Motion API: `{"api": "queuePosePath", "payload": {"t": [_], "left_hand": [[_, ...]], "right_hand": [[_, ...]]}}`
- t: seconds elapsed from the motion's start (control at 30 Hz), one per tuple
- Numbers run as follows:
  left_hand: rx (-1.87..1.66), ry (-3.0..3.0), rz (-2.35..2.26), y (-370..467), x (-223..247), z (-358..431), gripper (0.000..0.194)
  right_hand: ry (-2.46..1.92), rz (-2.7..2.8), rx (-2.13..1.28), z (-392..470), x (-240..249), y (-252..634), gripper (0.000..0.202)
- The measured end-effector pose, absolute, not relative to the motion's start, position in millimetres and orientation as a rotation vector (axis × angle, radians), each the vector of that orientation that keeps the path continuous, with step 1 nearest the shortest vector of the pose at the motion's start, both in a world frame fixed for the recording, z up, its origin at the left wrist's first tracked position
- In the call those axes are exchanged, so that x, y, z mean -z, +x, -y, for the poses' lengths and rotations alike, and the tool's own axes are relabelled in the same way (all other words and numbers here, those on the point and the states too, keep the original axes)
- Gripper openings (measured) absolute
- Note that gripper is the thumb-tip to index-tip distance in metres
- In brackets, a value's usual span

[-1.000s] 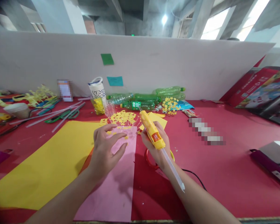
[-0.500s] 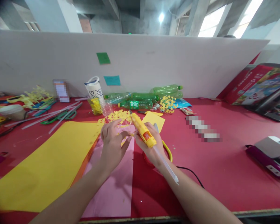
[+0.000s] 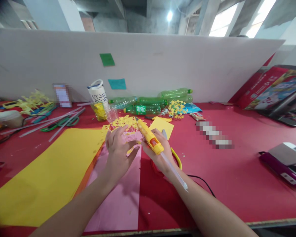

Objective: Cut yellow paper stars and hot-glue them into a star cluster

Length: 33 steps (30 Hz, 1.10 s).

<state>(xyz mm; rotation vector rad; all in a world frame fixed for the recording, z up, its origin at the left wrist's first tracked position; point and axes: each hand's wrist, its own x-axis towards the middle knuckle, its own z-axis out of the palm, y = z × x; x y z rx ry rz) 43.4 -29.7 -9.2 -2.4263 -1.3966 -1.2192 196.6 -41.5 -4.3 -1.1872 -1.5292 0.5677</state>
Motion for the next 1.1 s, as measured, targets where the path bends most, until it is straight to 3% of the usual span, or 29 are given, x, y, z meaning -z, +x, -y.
{"api": "queuePosePath", "payload": {"t": [1.1], "left_hand": [[1.406,-2.481,1.382,30,13,27,0.009]], "right_hand": [[-1.209,1.681,-0.484,42,2,185,0.007]]}}
